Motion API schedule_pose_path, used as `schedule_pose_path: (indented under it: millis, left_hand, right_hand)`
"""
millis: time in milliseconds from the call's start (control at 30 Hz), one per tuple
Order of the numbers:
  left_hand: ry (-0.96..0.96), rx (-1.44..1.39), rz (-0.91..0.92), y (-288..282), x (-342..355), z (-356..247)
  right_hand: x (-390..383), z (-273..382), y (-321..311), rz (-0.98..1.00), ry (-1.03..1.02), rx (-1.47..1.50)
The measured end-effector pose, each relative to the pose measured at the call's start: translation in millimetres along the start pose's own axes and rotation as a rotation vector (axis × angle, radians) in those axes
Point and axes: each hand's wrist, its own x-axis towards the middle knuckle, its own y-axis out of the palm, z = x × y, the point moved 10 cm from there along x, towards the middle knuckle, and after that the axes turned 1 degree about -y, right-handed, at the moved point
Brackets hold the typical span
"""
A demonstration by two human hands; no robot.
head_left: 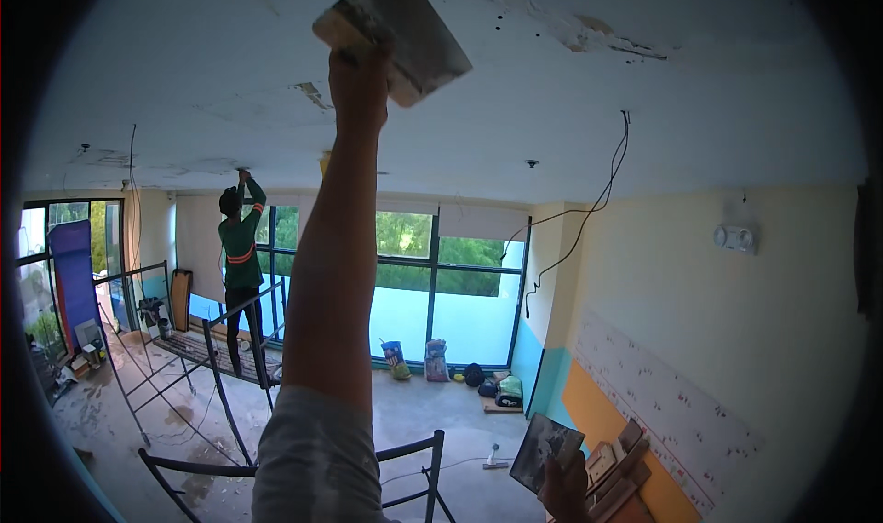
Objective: The person scrapes plaster compound onto putty knives and applies it across damaged sections of the ceiling.
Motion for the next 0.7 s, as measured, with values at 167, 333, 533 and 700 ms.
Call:
schedule_pose_path:
  millis: [167,333,533,700]
  left_hand:
    - [0.022,-0.051,-0.058,37,35,-6]
    - [0.012,-0.081,0.013,71,62,21]
    - [-0.133,0.262,-0.17,39,78,60]
    - [-0.019,0.477,-0.372,-16,47,57]
  right_hand:
    - [4,4,-2,0.023,0.026,-0.051]
    - [4,-4,-4,0.0,0.099,-0.149]
    - [-5,-20,-16,-0.06,0.115,-0.215]
    - [-11,-19,-28,-0.051,0.129,-0.162]
